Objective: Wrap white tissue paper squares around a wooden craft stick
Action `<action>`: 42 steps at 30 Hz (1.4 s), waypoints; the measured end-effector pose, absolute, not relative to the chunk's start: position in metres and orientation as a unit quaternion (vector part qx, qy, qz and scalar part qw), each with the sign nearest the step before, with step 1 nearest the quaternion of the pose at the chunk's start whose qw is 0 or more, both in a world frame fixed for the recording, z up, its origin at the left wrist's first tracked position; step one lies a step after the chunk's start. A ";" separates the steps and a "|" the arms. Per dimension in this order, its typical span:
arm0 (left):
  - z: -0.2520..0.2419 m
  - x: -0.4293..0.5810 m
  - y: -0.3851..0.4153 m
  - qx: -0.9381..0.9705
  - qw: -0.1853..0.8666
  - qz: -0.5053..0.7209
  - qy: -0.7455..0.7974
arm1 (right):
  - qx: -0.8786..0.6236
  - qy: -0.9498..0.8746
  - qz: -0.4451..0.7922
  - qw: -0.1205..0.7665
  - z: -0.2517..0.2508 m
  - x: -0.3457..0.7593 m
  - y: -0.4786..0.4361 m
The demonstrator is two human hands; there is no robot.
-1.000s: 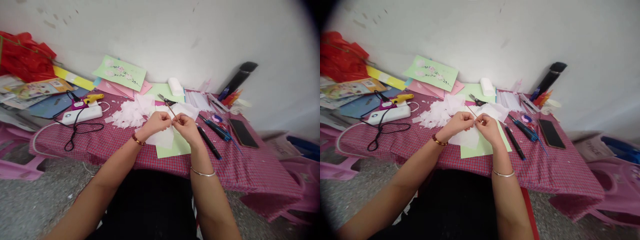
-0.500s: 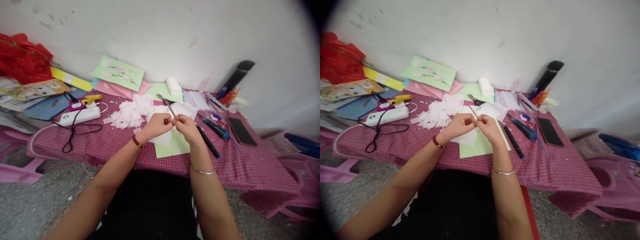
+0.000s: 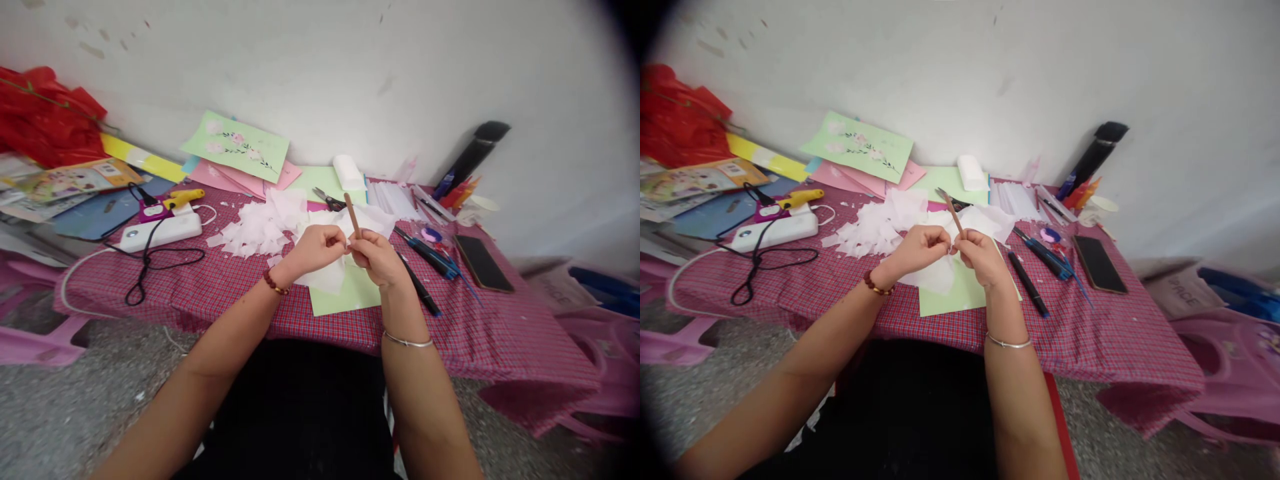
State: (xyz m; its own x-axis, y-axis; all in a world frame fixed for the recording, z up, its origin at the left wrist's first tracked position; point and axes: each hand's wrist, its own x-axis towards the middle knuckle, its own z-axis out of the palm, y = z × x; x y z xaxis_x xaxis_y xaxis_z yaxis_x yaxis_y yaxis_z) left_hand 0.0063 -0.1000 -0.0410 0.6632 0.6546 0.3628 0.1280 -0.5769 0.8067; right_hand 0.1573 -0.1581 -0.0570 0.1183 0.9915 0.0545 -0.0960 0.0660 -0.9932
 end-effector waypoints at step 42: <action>-0.051 -0.001 -0.082 0.896 0.245 0.276 0.247 | -0.513 -0.427 0.493 0.558 -0.051 0.159 -0.162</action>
